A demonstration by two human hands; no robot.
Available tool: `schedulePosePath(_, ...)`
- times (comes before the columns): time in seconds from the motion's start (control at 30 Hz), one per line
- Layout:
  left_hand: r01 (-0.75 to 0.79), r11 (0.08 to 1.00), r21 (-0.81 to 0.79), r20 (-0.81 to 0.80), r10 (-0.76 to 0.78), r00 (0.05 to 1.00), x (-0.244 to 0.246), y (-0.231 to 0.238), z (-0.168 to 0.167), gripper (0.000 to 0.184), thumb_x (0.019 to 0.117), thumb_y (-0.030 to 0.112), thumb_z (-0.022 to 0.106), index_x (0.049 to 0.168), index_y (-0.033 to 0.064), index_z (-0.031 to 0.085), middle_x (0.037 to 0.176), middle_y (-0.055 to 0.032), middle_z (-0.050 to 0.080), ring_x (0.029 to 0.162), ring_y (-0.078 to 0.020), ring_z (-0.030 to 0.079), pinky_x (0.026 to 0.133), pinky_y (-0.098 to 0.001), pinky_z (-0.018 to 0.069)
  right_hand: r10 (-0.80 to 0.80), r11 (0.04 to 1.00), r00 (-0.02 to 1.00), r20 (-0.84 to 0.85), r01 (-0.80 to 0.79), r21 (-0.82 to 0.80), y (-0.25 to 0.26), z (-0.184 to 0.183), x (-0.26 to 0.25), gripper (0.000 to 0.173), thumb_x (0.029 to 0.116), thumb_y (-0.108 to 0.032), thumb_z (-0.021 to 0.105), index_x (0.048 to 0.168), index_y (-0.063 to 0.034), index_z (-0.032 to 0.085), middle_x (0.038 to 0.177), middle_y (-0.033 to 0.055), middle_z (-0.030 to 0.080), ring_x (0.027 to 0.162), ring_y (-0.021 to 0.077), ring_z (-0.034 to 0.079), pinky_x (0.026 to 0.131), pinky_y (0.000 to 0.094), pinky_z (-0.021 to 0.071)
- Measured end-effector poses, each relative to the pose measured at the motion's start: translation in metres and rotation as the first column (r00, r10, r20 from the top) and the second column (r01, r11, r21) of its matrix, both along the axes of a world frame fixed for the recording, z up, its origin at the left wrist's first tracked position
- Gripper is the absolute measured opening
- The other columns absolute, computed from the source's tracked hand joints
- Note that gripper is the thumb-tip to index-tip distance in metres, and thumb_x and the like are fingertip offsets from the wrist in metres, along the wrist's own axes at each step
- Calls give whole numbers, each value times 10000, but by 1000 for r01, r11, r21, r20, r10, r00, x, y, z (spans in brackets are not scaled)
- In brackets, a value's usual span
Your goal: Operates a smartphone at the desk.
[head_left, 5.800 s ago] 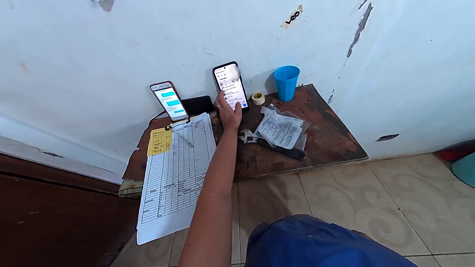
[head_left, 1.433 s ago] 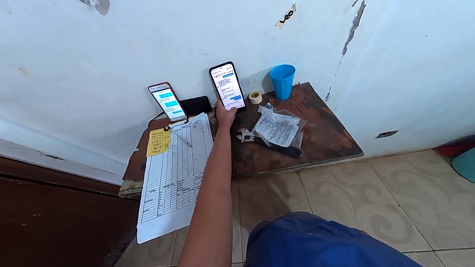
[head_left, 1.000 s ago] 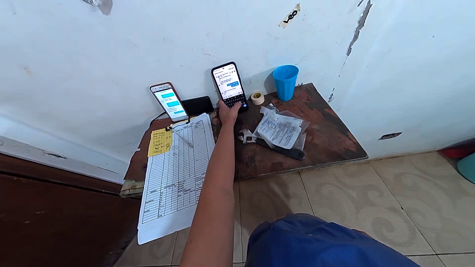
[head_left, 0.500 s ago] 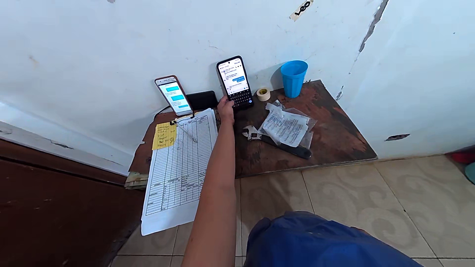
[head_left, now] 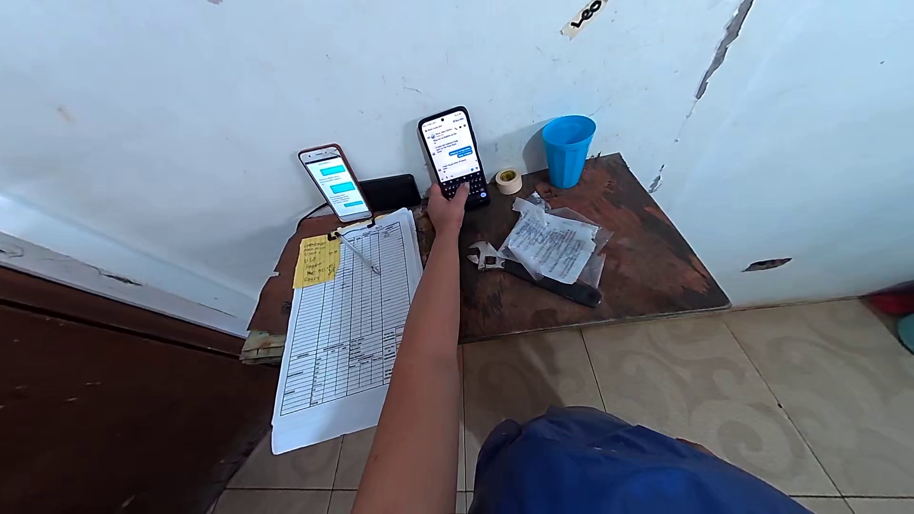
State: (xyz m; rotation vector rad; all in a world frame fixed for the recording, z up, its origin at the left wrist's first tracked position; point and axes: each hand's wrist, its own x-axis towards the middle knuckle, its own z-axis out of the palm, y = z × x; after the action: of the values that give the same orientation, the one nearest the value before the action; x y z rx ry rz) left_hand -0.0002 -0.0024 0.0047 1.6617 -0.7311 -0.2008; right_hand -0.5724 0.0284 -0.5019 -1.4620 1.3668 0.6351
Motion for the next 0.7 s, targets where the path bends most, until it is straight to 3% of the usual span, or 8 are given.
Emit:
schedulePosePath(0.07, 11, 1000, -7, -3, -11, 1000, 2, 1, -1, 401, 966, 135, 687, 1273, -95, 568, 1205, -272, 655, 1152, -300, 637, 1034, -448, 474, 22, 999, 1000, -7, -22, -25, -1, -10, -5, 515, 863, -313, 827, 1299, -86, 672, 1247, 205, 697, 1217, 355, 642, 1064, 555, 487)
schedulePosePath(0.17, 44, 993, -105, -92, -53, 994, 3, 4, -1, 331, 929, -28, 497, 1236, -101, 595, 1183, -245, 644, 1082, -246, 613, 970, -410, 476, 10, 1000, 1000, -11, -11, -25, 4, 40, 12, 479, 907, -258, 796, 1315, -49, 657, 1279, 234, 677, 1258, 373, 618, 1096, 543, 460)
schedulePosePath(0.3, 50, 990, -129, -101, -63, 993, 4, 5, 0, 359, 902, -116, 431, 1214, -109, 608, 1179, -230, 651, 1057, -205, 610, 953, -366, 472, 49, 999, 999, 0, -49, -20, 3, 68, 24, 492, 918, -259, 783, 1334, -38, 642, 1306, 239, 663, 1281, 367, 605, 1109, 529, 449)
schedulePosePath(0.43, 55, 995, -81, -66, -60, 996, 3, 5, -1, 386, 884, -109, 508, 1264, -110, 575, 1203, -249, 651, 1091, -240, 625, 965, -394, 486, 5, 1000, 1000, 12, -5, -8, 7, 108, 37, 458, 946, -186, 755, 1344, -6, 619, 1308, 256, 653, 1279, 367, 604, 1109, 509, 450)
schedulePosePath(0.5, 64, 998, 1, -13, -64, 998, 2, 4, -1, 527, 847, -92, 635, 1353, -103, 488, 1270, -284, 627, 1182, -307, 628, 1023, -442, 494, 9, 1000, 1000, 5, -9, -11, 4, 97, 33, 474, 934, -213, 771, 1340, -15, 626, 1302, 247, 659, 1273, 362, 609, 1106, 512, 454)
schedulePosePath(0.57, 66, 997, 27, 18, -66, 998, 1, 2, -1, 644, 806, -78, 715, 1383, -95, 430, 1276, -291, 618, 1191, -321, 629, 1033, -447, 498, 22, 1000, 1000, -6, -22, -17, 1, 79, 24, 482, 918, -250, 789, 1328, -40, 646, 1291, 235, 671, 1269, 361, 614, 1102, 518, 457)
schedulePosePath(0.7, 67, 998, 2, 20, -67, 998, -1, 2, -2, 681, 811, -57, 736, 1406, -98, 407, 1284, -291, 612, 1188, -313, 627, 1036, -428, 495, 15, 1000, 1000, -12, -16, -24, 1, 69, 18, 459, 928, -228, 776, 1327, -42, 649, 1292, 244, 668, 1273, 368, 611, 1104, 526, 454)
